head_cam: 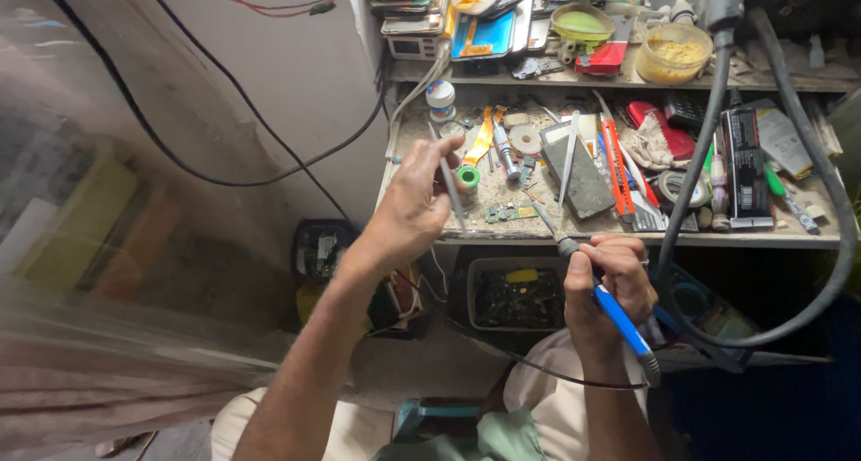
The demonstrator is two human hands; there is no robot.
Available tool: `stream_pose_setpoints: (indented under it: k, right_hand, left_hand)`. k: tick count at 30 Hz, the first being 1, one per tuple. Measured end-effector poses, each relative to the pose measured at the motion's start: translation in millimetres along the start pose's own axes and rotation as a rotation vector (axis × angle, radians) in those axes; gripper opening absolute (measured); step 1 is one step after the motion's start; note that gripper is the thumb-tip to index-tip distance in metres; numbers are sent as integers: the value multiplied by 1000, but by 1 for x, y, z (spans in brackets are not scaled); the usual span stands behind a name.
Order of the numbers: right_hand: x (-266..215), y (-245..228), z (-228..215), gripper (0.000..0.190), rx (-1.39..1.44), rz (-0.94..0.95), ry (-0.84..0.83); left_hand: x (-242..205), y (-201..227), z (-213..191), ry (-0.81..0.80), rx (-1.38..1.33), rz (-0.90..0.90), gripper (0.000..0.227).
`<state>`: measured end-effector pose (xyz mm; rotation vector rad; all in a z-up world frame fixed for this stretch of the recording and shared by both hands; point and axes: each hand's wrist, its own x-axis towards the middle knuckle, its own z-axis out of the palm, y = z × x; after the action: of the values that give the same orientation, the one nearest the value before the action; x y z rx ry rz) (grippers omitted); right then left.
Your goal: The person is soldering a small green circuit board using a soldering iron and solder wire. They hold the board with tweezers in their left hand and apply heat and solder with their right hand. The person briefly picks up a small white paper packet and places it on the cluttered workbench before continuing to solder the board.
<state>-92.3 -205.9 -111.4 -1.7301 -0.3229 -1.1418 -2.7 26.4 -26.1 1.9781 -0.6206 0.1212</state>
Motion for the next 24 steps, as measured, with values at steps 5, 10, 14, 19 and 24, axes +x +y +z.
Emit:
stream_pose_setpoints:
  k: [5,10,14,19,24]
  right_hand:
    - [0,1,0,11,-30,-11,2]
    - [2,-6,4,10,-42,-23,-8]
    - [0,-6,3,10,-37,-26,-13]
    - [-1,-6,3,10,-33,-15,-5]
    - [-7,1,-1,12,1,-28,-20]
  left_hand:
    - [17,-25,-11,-6,385,-27,49]
    - [27,-21,-2,-80,524,-200,45]
    - [19,-10,0,-5,549,-200,43]
    - [-4,14,-16,244,422,-21,42]
    - [-84,33,-32,567,125,109,22]
